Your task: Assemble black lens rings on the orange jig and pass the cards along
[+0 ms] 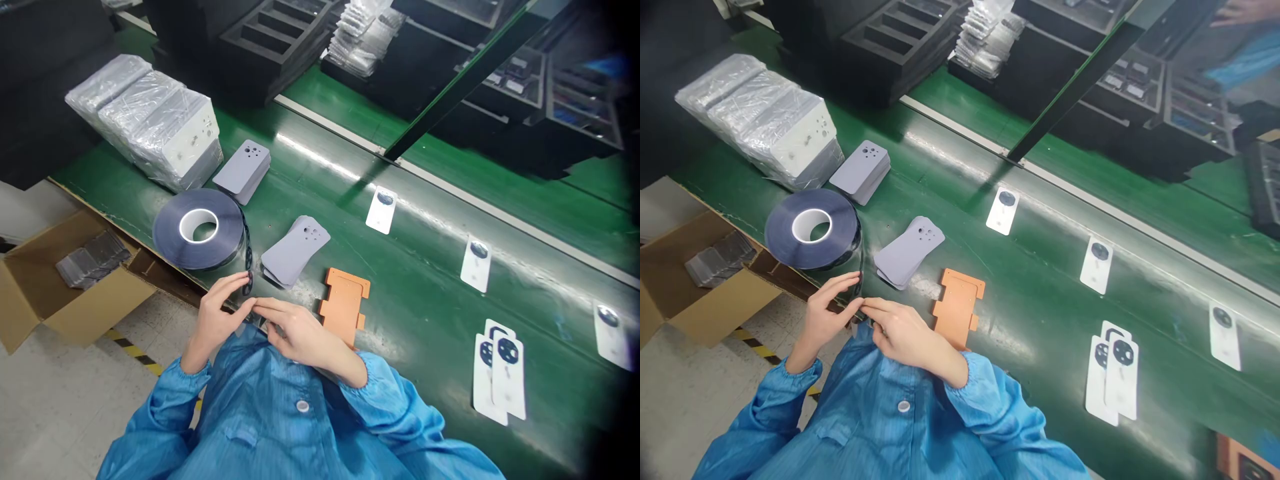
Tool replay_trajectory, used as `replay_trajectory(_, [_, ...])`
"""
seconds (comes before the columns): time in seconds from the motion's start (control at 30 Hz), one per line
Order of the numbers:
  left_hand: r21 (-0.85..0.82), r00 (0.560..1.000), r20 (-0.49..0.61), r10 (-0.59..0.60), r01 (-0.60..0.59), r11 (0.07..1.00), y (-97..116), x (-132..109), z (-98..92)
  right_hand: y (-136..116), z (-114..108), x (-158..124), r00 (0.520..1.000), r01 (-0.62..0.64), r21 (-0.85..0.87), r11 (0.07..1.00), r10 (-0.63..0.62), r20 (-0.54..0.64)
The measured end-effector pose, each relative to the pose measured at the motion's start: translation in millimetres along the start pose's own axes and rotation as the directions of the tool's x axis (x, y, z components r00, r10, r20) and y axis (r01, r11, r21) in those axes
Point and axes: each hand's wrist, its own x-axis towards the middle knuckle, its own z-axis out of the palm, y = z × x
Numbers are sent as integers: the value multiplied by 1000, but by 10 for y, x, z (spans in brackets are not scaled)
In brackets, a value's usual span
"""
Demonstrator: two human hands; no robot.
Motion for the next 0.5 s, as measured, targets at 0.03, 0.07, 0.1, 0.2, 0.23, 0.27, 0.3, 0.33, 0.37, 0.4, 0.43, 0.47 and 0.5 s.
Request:
replay_trajectory(0.03, [-18, 1000, 25, -4, 4, 1000, 18, 16, 32, 12, 19, -12, 1000, -3, 9, 1000, 3, -6])
replay_trajectory(0.07, [-29, 999, 30, -15, 16, 999, 28, 32, 62, 24, 32, -24, 1000, -6, 20, 1000, 6, -12])
replay_trajectory(0.1, [-31, 999, 17, -30, 30, 999, 32, 48, 88, 34, 41, -35, 1000, -8, 32, 999, 9, -16])
replay_trajectory(0.2, [-6, 998, -53, -40, 39, 999, 34, 82, 121, 52, 43, -70, 1000, -7, 56, 998, 8, -27])
replay_trajectory(0.23, [3, 998, -56, -32, 33, 999, 39, 88, 120, 54, 39, -82, 1000, -8, 60, 998, 9, -28])
replay_trajectory(0.27, [7, 999, -44, -27, 27, 1000, 47, 92, 116, 54, 33, -92, 1000, -10, 63, 998, 12, -26])
replay_trajectory(0.3, [7, 999, -21, -28, 28, 1000, 57, 94, 112, 54, 27, -100, 1000, -13, 65, 998, 15, -25])
replay_trajectory(0.33, [5, 999, 3, -38, 38, 999, 66, 94, 110, 52, 21, -105, 1000, -15, 67, 998, 17, -23])
replay_trajectory(0.37, [3, 998, 23, -57, 57, 998, 74, 94, 112, 50, 14, -108, 1000, -15, 68, 998, 16, -20])
replay_trajectory(0.4, [2, 996, 31, -82, 81, 997, 76, 93, 117, 47, 8, -107, 1000, -13, 71, 997, 14, -14])
replay_trajectory(0.43, [2, 993, 35, -109, 108, 994, 73, 90, 125, 44, 3, -104, 1000, -9, 78, 997, 10, -6])
replay_trajectory(0.47, [2, 990, 39, -134, 134, 991, 62, 86, 135, 40, -1, -99, 1000, -8, 88, 996, 7, 4])
replay_trajectory(0.5, [2, 987, 44, -155, 156, 988, 46, 80, 145, 35, -3, -93, 1000, -9, 101, 995, 8, 15])
